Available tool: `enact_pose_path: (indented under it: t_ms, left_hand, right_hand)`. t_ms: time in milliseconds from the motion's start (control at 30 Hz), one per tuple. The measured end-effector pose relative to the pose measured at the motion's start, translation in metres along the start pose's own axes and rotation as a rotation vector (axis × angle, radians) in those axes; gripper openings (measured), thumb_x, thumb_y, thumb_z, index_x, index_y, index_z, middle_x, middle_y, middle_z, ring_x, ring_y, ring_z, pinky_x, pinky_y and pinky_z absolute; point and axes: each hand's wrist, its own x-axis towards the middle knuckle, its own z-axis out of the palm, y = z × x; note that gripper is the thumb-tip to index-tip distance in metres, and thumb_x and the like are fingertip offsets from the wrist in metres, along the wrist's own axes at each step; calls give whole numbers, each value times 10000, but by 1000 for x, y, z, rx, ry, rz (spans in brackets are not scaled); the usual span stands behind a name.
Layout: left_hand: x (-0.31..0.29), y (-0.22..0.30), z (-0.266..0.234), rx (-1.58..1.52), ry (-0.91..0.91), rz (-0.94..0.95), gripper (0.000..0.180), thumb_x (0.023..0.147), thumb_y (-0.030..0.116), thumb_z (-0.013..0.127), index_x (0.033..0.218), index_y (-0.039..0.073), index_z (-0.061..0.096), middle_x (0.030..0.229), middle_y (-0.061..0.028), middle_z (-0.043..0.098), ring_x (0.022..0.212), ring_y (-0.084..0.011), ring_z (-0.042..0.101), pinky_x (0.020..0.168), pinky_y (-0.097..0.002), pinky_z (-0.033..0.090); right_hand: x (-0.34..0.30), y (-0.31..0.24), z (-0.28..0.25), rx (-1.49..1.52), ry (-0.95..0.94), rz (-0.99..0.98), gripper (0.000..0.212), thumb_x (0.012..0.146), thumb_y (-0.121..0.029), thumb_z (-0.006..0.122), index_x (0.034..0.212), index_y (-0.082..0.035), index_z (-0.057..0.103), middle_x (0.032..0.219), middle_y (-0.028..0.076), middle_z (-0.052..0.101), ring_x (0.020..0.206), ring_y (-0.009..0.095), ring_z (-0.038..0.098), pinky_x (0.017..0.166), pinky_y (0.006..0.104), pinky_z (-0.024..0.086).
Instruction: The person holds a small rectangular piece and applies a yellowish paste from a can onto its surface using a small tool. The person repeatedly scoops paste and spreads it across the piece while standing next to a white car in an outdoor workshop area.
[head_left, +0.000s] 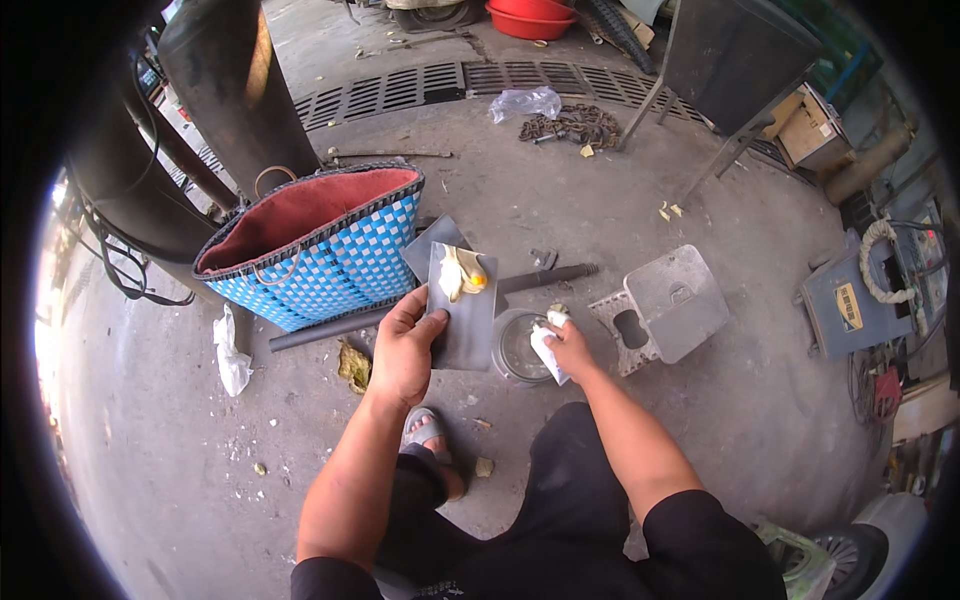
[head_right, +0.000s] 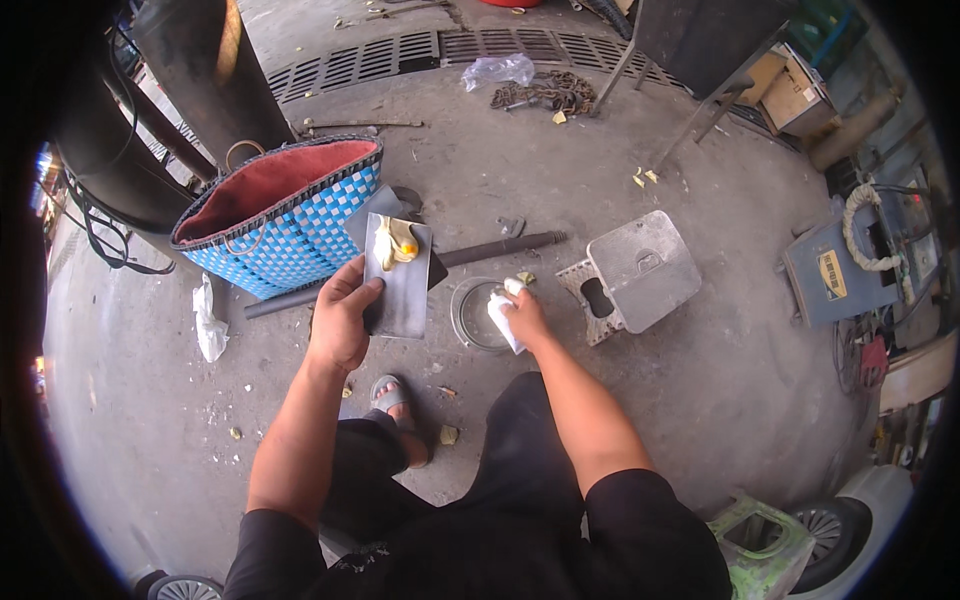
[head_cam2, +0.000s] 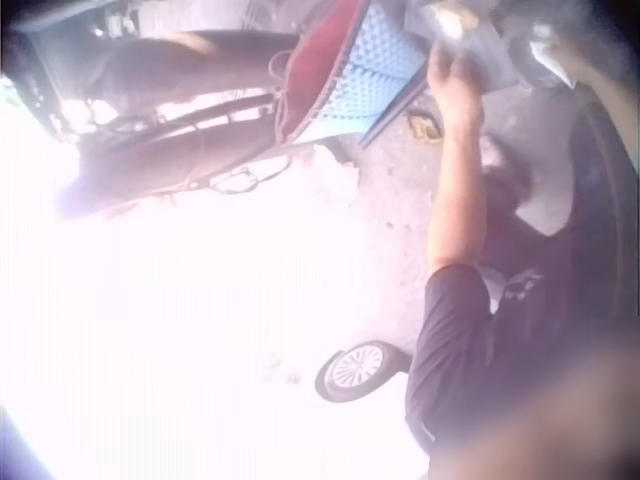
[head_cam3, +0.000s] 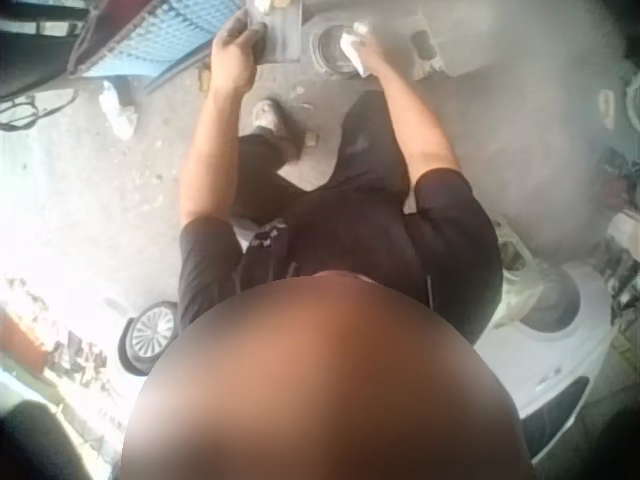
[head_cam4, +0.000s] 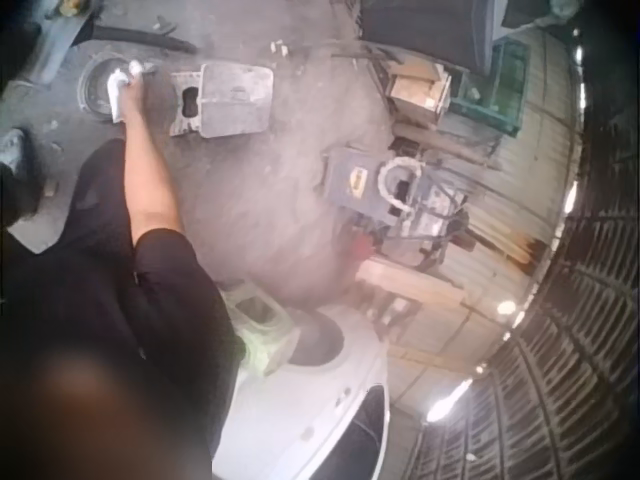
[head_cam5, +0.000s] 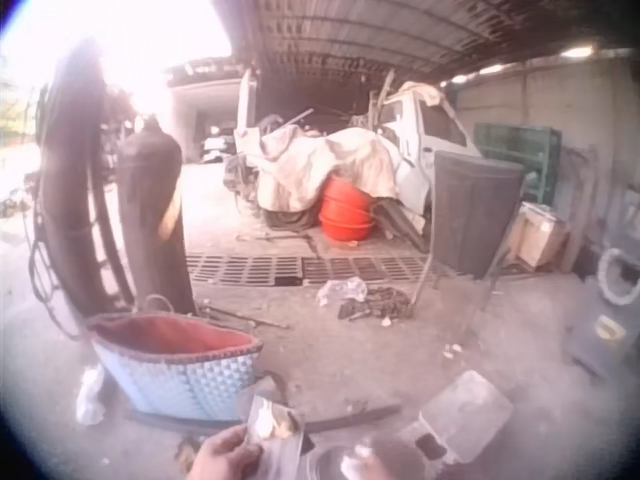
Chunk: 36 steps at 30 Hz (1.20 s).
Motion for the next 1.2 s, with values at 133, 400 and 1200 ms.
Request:
enact_pose_path:
  t_ms: [133,400,1200]
  left_hand:
    - [5,0,-12,62,40,-5,388,906,-5,520,1293,-36,523,1157,-82,629,982,-128,592,872,-259,473]
    - [6,2,-18,53,121,-157,326,926,27,539,1249,-15,557,1105,-51,647,970,-120,597,878,-269,468]
    - [-329,322,166,-165,209,-22,397,888,-42,499,1284,-36,518,1147,-92,638,1015,-183,618,918,-320,468]
  right_hand:
    - [26,41,16,-79,22,-32,479,873,-23,611,1320,26,445,1241,151,598,1029,185,605,858,310,487]
    - [-96,61,-9,-317,56,285,289,857,-98,597,1140,-56,643,859,51,679,749,143,633,687,316,507]
    - [-403,-402,-86,-152,-548,153,356,947,-161,567,1298,-100,554,885,3,673,581,77,540,544,251,473]
